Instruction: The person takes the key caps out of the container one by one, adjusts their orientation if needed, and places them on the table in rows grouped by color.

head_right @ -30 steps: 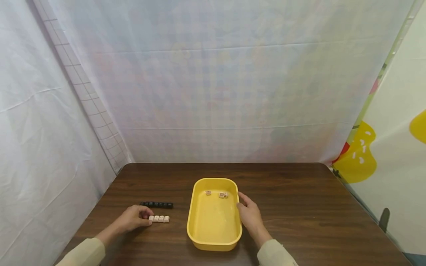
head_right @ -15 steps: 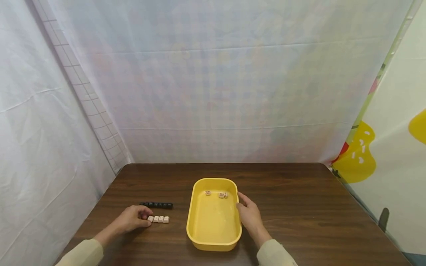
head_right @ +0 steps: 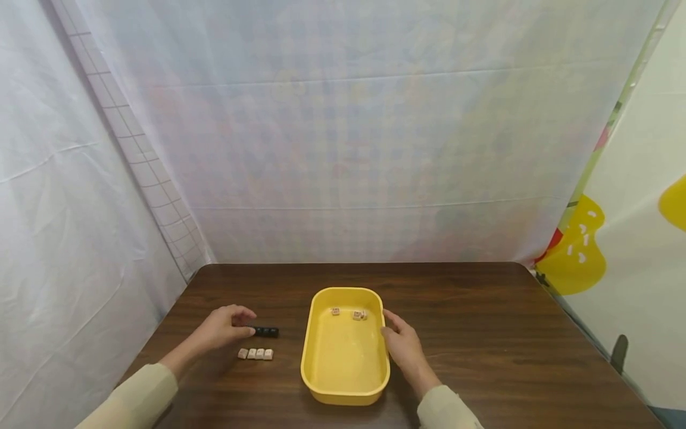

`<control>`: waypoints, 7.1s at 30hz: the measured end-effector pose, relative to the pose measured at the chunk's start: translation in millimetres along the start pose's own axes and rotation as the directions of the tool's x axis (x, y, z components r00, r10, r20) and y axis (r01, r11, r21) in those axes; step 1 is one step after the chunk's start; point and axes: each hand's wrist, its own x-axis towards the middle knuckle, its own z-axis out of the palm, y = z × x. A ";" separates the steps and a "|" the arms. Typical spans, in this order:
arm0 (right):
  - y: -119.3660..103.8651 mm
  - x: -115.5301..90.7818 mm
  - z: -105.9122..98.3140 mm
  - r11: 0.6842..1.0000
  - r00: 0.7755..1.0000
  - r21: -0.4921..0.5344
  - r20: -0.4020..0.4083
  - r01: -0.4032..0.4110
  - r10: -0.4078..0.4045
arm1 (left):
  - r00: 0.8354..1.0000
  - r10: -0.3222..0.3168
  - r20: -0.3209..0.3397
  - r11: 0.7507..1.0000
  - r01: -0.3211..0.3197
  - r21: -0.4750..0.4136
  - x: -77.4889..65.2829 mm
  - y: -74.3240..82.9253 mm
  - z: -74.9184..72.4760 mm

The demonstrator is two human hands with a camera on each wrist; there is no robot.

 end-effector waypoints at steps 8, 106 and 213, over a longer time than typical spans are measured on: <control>0.5 2.1 -2.5 0.999 1.000 0.050 0.025 -0.020 0.018 | 1.000 0.030 0.005 0.999 -0.030 -0.023 34.7 41.7 24.3; 1.3 1.1 1.2 1.000 1.000 0.024 0.006 0.001 -0.001 | 0.987 0.159 0.020 0.982 -0.161 0.095 111.6 104.7 109.1; 0.5 1.2 -0.5 1.000 1.000 0.028 0.013 -0.005 0.004 | 0.995 0.041 0.088 0.997 -0.035 -0.068 -34.7 -56.9 9.3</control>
